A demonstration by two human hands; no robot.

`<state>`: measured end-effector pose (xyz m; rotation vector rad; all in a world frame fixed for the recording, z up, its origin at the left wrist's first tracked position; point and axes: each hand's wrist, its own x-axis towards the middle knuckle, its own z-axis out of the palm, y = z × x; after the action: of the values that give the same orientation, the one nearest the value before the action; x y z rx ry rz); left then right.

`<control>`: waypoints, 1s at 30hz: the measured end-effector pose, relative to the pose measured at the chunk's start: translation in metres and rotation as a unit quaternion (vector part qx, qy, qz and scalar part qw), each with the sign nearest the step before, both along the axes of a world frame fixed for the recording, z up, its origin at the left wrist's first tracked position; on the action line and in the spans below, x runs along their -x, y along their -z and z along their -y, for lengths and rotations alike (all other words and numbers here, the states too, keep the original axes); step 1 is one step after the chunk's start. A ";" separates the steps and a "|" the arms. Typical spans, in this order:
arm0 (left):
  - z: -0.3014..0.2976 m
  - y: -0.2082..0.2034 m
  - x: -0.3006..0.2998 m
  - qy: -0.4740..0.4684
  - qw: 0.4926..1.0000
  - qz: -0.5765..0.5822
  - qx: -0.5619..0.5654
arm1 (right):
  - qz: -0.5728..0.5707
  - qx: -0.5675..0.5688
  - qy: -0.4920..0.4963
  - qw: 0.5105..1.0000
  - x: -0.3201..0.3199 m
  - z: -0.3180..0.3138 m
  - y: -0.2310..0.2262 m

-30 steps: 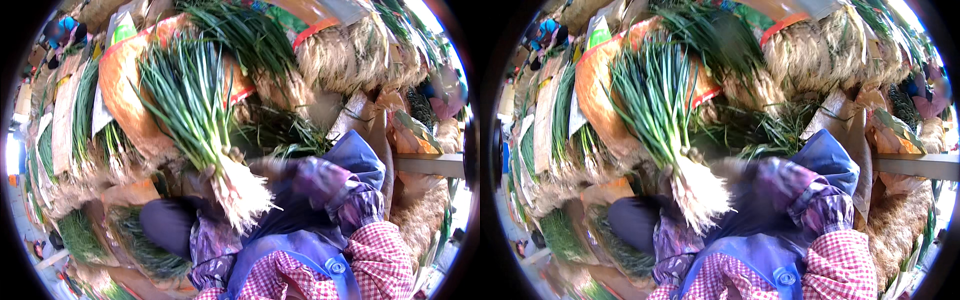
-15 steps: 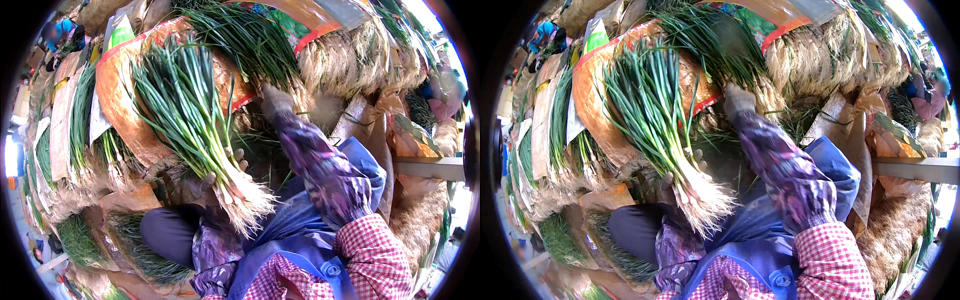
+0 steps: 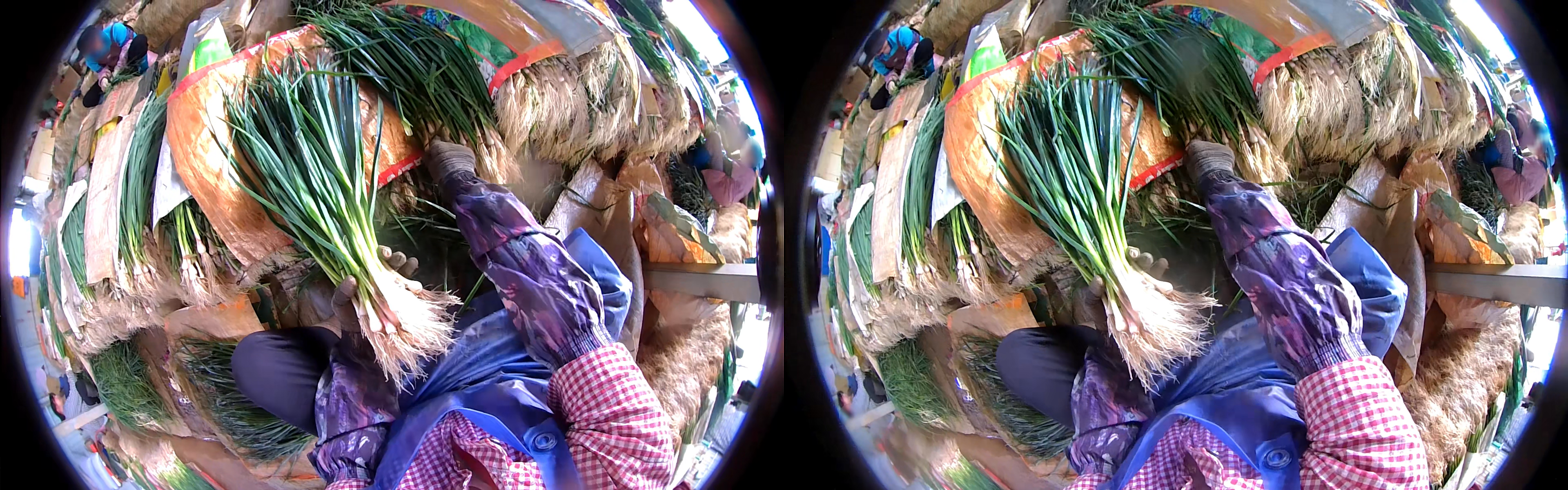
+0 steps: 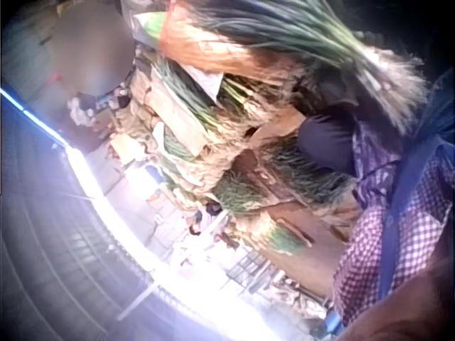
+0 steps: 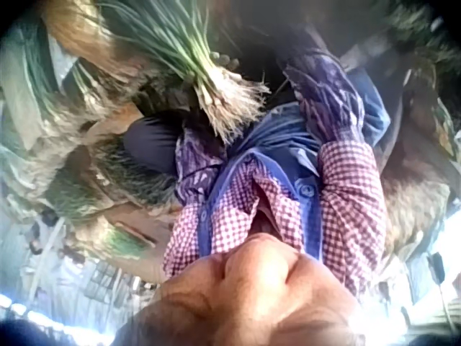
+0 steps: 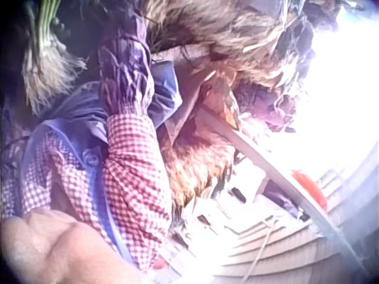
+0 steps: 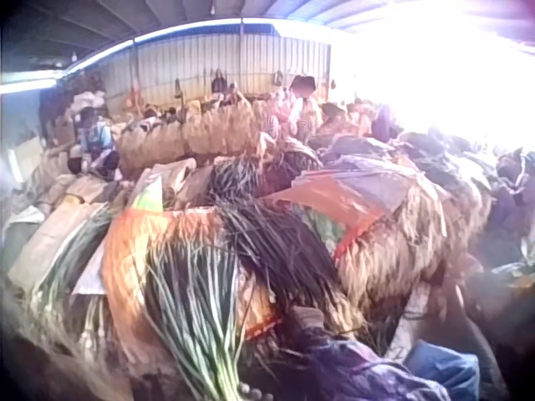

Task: The person cleans bunches of green produce by hand, pulling off outer layers and dirt from the stalks and roots before placing the cleaned bunch aside.

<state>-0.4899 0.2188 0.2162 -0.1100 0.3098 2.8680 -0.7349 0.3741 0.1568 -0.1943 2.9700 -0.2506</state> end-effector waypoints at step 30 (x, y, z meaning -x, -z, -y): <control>-0.012 0.009 -0.007 -0.032 0.998 0.040 0.044 | 0.103 0.152 0.084 0.979 -0.105 -0.047 0.008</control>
<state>-0.4828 0.2311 0.2077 -0.2549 0.4241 2.9031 -0.6302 0.4212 0.1488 0.0477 2.7293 -0.7018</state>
